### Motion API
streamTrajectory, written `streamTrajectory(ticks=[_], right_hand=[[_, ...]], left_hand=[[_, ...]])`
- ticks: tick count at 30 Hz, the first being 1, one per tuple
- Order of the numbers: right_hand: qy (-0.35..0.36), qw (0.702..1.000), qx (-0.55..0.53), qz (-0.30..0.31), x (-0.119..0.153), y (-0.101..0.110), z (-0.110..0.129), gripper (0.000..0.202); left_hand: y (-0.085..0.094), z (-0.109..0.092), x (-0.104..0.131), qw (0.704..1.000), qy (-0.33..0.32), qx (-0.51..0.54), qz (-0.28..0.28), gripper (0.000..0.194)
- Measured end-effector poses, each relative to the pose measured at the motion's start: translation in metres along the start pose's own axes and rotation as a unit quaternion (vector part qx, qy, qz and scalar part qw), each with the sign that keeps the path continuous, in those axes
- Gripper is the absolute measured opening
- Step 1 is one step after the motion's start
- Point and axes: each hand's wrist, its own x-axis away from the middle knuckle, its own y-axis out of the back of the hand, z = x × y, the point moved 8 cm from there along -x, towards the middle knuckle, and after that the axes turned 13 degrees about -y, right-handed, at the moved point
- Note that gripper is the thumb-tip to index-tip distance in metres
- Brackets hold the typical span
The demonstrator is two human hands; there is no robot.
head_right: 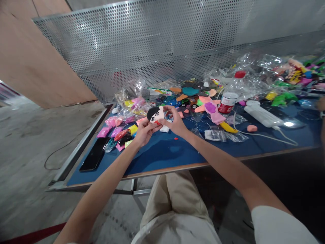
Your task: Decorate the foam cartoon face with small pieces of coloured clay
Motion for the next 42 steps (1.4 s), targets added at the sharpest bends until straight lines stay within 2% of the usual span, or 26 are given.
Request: streamTrajectory(ticks=[8,10,13,16,20,23,26,29,32,35,37,40,42], right_hand=[[-0.064,0.998,-0.013,-0.025,0.002,-0.002,-0.006,0.059],[-0.033,0.999,-0.022,-0.034,0.004,0.003,-0.001,0.055],[0.085,0.993,0.052,-0.065,0.013,0.016,0.023,0.047],[0.194,0.959,0.203,-0.038,0.026,0.010,0.043,0.044],[0.215,0.913,0.346,0.003,0.030,-0.006,0.041,0.042],[0.217,0.897,0.386,-0.009,0.028,-0.008,0.037,0.042],[0.239,0.876,0.418,-0.020,0.028,-0.005,0.034,0.042],[0.269,0.852,0.449,-0.003,0.027,-0.004,0.029,0.040],[0.286,0.840,0.461,0.018,0.025,-0.004,0.025,0.039],[0.275,0.846,0.455,0.036,0.024,-0.006,0.025,0.041],[0.267,0.864,0.425,0.031,0.025,-0.005,0.029,0.040],[0.232,0.921,0.310,-0.036,0.021,0.011,0.036,0.046],[0.153,0.966,0.197,-0.062,0.011,0.023,0.029,0.057]], left_hand=[[0.001,0.001,-0.001,0.999,-0.009,-0.052,0.011,0.051],[0.001,0.001,-0.002,0.999,-0.008,-0.036,-0.001,0.052],[0.004,0.000,-0.002,0.999,-0.008,0.001,-0.034,0.054],[0.006,-0.001,-0.002,0.999,-0.010,0.005,-0.053,0.060],[0.007,-0.004,-0.001,0.998,-0.018,0.003,-0.059,0.061],[0.007,-0.004,-0.001,0.998,-0.006,0.017,-0.064,0.056],[0.007,-0.002,0.000,0.997,0.027,0.025,-0.070,0.039],[0.006,0.002,0.001,0.995,0.063,0.036,-0.064,0.026],[0.008,0.004,0.001,0.993,0.077,0.051,-0.076,0.025],[0.010,0.005,0.001,0.993,0.081,0.047,-0.077,0.024],[0.009,0.004,0.001,0.994,0.075,0.040,-0.068,0.022],[0.004,0.000,0.000,0.998,0.052,0.020,-0.039,0.020],[0.001,-0.003,0.000,0.999,0.040,-0.012,-0.005,0.024]])
